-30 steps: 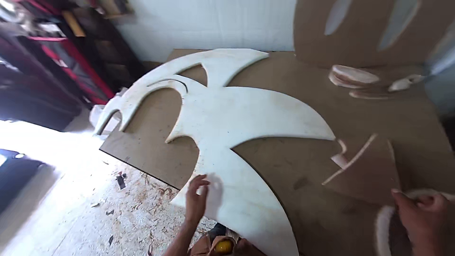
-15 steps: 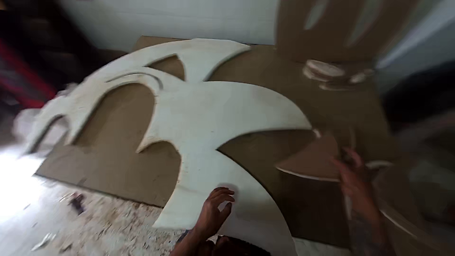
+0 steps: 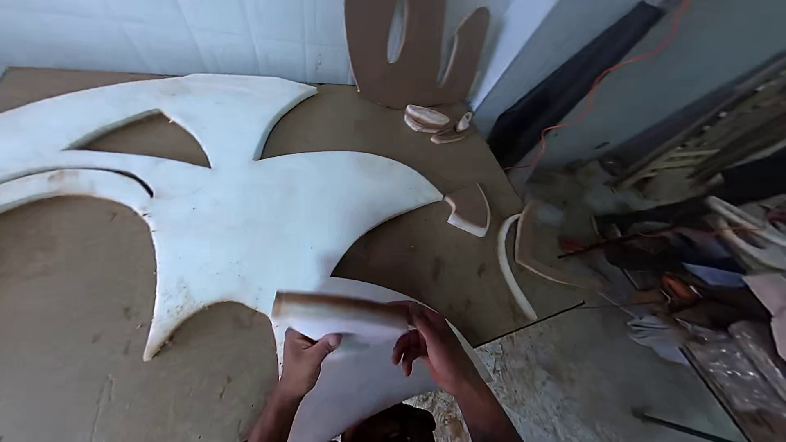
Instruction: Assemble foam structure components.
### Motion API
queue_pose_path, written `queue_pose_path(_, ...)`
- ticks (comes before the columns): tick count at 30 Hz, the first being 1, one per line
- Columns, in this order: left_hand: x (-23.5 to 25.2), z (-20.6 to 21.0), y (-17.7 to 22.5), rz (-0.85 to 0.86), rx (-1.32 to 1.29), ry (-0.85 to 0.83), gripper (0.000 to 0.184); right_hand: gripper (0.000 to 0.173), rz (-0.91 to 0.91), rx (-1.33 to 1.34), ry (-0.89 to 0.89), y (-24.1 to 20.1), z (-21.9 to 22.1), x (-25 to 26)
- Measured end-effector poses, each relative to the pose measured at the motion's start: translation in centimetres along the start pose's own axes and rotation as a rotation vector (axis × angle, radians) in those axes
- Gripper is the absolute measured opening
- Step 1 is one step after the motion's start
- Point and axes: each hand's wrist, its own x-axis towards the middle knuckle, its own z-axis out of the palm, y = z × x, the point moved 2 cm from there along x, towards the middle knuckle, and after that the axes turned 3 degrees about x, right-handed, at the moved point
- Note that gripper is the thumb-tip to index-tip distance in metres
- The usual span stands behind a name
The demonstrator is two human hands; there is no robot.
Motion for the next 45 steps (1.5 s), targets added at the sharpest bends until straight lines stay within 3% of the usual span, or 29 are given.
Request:
queue_pose_path(4, 0.4, 0.9, -0.5, -0.313, 0.052, 0.247, 0.035, 0.047, -0.097, -0.190, 0.214, 0.1, -4.9, 1.0)
queue_pose_path(8, 0.0, 0.0, -4.8, -0.588, 0.138, 0.324, 0.035, 0.042, -0.105, -0.184, 0.423, 1.6, -13.0, 1.9)
queue_pose_path(13, -1.2, -0.9, -8.2, -0.618, 0.287, 0.374, 0.035, 0.036, -0.170, -0.225, 0.668, 1.8, -24.5, 6.5)
queue_pose_path(17, -1.3, 0.0, -8.0, -0.598, 0.313, 0.402, 0.035, 0.073, -0.273, -0.628, 0.858, -3.1, -33.3, 13.0)
queue_pose_path(21, -1.3, 0.0, -8.1, -0.584, 0.320, 0.408, 0.036, 0.116, -0.226, -1.012, 0.917, -7.3, -37.7, 20.1)
queue_pose_path(25, -1.7, -0.3, -8.2, -0.575, 0.334, 0.429, 0.036, 0.131, -0.162, -1.035, 0.835, -6.3, -37.6, 24.3)
queue_pose_path(32, -1.6, -0.3, -8.3, -0.573, 0.281, 0.408, 0.038, 0.119, -0.204, -1.073, 0.838, -5.6, -38.0, 24.4)
queue_pose_path(36, -1.4, -0.2, -8.2, -0.586, 0.244, 0.399, 0.037, 0.083, -0.399, -1.015, 0.753, -5.4, -31.8, 19.7)
queue_pose_path(38, -2.5, -0.6, -7.5, -0.575, 0.290, 0.448, 0.035, 0.065, -0.482, -0.922, 0.589, -2.3, -26.3, 16.3)
queue_pose_path(40, -3.2, -0.4, -6.8, -0.562, 0.387, 0.470, 0.036, 0.053, -0.435, -0.749, 0.531, 1.8, -21.1, 12.3)
queue_pose_path(43, -2.5, 0.4, -8.1, -0.545, 0.426, 0.432, 0.038, 0.038, -0.446, -0.677, 0.698, 7.2, -22.3, 8.7)
queue_pose_path(45, -2.3, 0.3, -8.2, -0.561, 0.429, 0.438, 0.037, 0.035, -0.440, -0.720, 0.785, 7.2, -25.8, 5.7)
